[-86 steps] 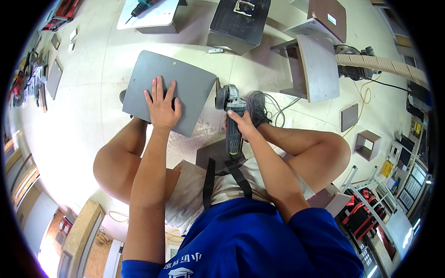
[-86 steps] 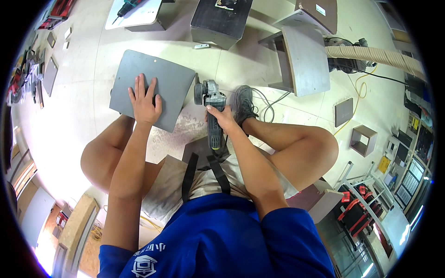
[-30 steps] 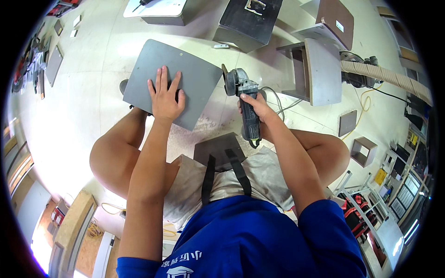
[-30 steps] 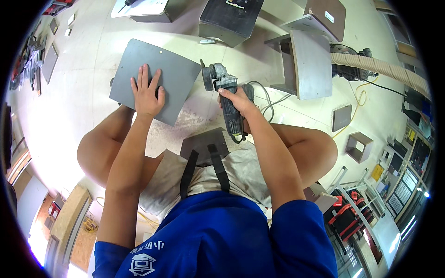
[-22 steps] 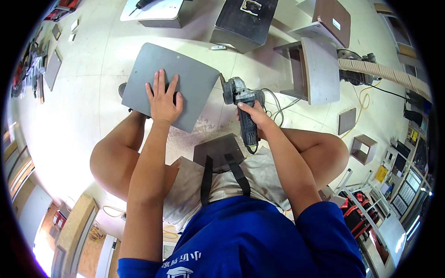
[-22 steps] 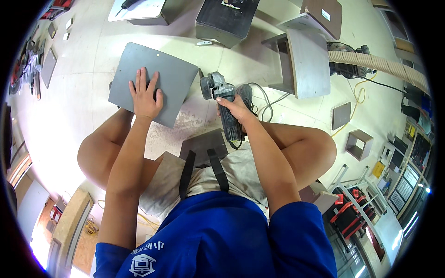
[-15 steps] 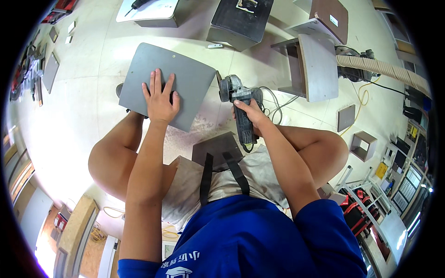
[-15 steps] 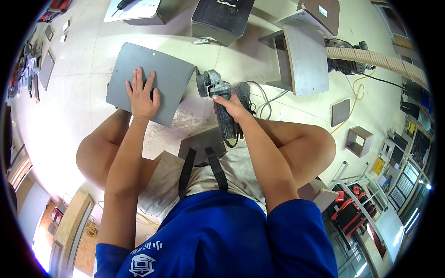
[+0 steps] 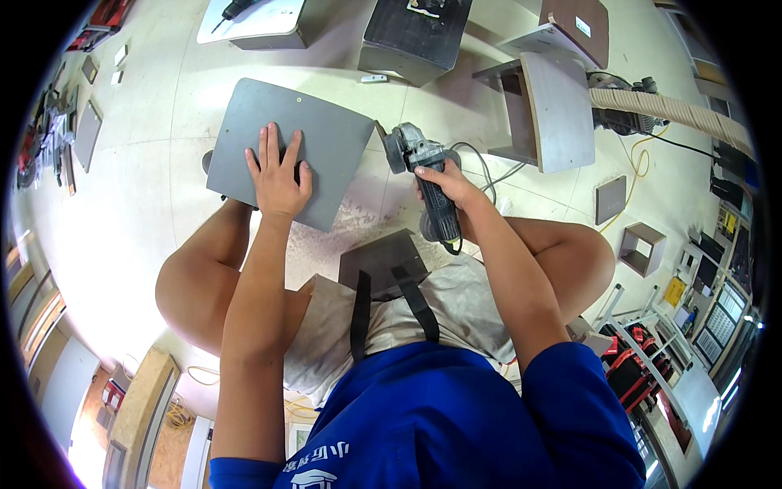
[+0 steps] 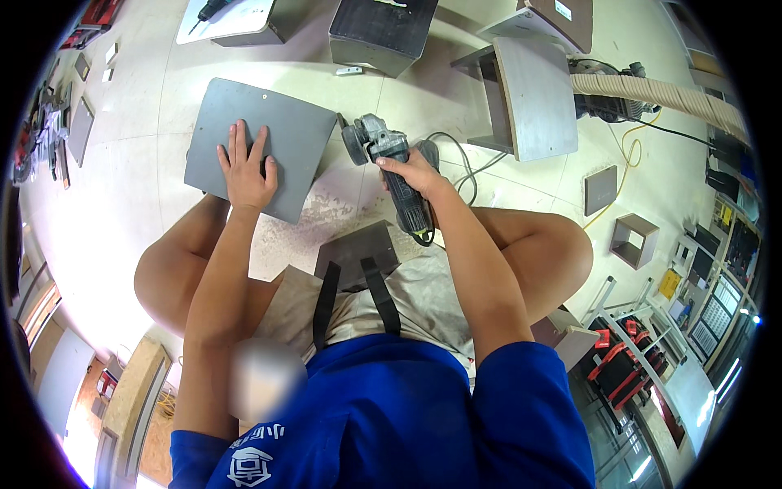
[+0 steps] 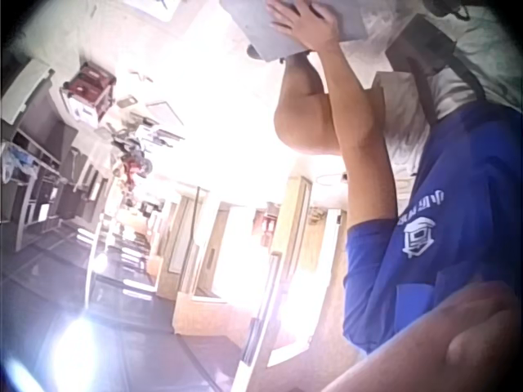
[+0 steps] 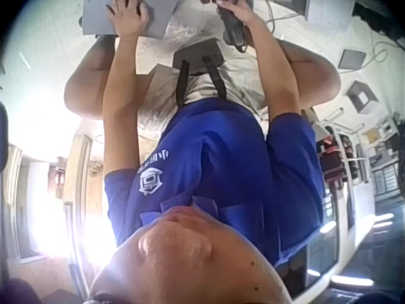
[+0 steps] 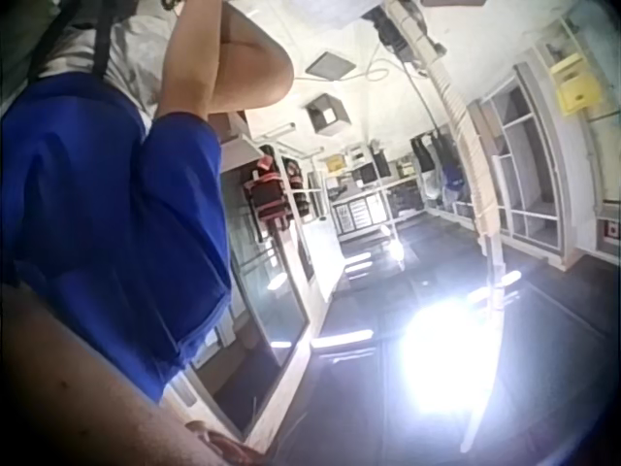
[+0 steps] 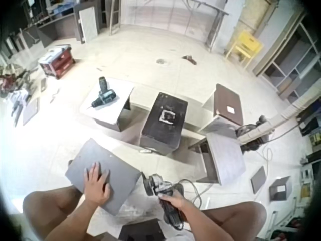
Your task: The person sits on the floor and uses an angle grinder to sand the edges of several rectangular wooden panels. They handle each panel one at a time, rotating them to smooth different sides.
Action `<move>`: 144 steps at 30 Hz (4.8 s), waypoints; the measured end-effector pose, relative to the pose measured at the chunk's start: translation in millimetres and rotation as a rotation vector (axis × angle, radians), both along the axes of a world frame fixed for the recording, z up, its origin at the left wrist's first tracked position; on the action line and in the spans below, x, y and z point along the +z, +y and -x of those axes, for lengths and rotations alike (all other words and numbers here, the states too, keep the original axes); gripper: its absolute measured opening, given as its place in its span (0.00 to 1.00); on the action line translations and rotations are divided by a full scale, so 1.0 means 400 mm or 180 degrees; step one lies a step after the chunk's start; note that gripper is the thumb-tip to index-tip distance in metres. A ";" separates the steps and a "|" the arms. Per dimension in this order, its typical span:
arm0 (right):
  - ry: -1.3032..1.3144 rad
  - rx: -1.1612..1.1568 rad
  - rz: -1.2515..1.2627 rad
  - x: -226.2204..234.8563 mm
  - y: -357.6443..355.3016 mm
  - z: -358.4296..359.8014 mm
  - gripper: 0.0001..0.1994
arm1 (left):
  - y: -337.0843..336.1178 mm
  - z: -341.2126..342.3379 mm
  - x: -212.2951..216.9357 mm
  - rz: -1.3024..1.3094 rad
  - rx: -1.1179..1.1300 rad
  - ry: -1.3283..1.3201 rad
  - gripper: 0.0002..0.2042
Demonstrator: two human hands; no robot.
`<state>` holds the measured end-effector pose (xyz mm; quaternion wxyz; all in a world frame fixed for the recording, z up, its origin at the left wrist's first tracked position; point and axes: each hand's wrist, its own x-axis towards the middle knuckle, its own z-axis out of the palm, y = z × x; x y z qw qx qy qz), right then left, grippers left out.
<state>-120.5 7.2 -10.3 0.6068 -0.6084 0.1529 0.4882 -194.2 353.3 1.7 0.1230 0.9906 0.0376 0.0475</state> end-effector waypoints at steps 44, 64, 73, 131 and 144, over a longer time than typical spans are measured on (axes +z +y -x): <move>-0.0169 0.0892 -0.0050 0.030 -0.007 -0.205 0.22 | 0.001 0.001 0.000 -0.0076 -0.0062 0.0057 0.29; -0.0027 0.0678 0.0016 0.018 -0.005 -0.185 0.24 | 0.001 0.003 0.005 -0.0014 0.0002 0.0079 0.29; 0.0111 0.0283 0.0021 0.013 -0.023 -0.073 0.23 | 0.001 -0.003 0.005 0.0010 0.0000 0.0058 0.29; -0.0124 -0.1680 -0.0717 -0.069 0.181 0.162 0.18 | -0.009 -0.020 -0.016 -0.0081 -0.0035 0.0028 0.29; -0.0170 -0.1571 -0.0769 -0.110 0.178 0.172 0.17 | -0.007 -0.025 -0.021 -0.0191 -0.0131 0.0011 0.29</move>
